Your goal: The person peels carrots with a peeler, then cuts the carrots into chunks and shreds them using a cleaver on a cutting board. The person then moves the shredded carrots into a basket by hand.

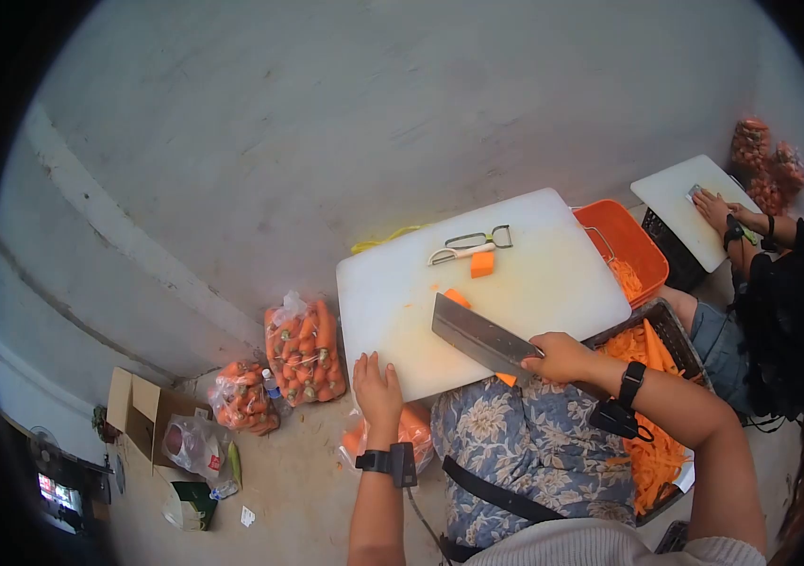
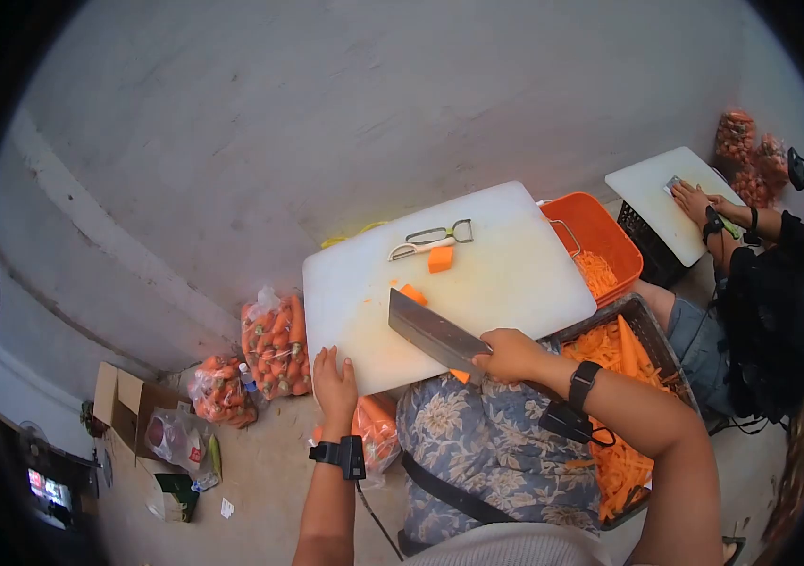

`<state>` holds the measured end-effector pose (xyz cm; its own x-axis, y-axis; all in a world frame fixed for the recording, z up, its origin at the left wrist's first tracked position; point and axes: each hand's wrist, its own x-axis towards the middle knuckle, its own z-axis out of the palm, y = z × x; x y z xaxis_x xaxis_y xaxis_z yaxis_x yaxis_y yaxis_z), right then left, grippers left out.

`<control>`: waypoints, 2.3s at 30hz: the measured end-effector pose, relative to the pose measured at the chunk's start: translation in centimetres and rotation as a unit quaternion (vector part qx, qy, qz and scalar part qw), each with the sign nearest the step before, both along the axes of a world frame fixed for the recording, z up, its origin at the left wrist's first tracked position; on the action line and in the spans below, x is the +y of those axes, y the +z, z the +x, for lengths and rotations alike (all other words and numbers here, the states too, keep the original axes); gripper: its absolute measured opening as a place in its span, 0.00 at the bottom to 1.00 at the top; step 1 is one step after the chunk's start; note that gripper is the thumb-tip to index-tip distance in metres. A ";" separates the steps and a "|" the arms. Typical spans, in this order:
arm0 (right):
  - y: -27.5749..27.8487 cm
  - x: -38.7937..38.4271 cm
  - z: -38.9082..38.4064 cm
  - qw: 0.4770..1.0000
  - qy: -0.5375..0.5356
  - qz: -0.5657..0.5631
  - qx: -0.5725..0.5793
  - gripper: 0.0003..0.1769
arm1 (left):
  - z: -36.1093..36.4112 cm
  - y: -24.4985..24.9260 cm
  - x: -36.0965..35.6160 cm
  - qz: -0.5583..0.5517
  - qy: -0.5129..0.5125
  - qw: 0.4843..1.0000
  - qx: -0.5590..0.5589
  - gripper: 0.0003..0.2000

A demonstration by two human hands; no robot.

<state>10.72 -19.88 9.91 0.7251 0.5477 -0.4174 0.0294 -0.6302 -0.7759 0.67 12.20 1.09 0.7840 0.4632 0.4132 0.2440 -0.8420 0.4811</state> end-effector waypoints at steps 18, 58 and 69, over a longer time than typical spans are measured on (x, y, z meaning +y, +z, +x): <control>-0.3 -12.7 7.0 0.977 -0.163 -0.083 -0.108 0.17 | 0.0 -1.0 -0.3 0.087 0.010 0.996 -0.008 0.19; -2.4 -10.6 4.6 0.906 -0.088 -0.149 -0.387 0.11 | 3.8 14.5 -19.6 -0.038 -0.274 0.923 -0.269 0.10; -3.2 -9.5 3.2 0.887 -0.060 -0.201 -0.412 0.13 | 11.1 15.8 -24.0 0.045 -0.385 0.919 -0.077 0.26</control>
<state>13.88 -29.42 6.66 0.9175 0.3731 0.1380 0.3963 -0.8876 -0.2347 11.79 -11.78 16.89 0.7934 -0.2460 0.5568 -0.5063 -0.7746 0.3791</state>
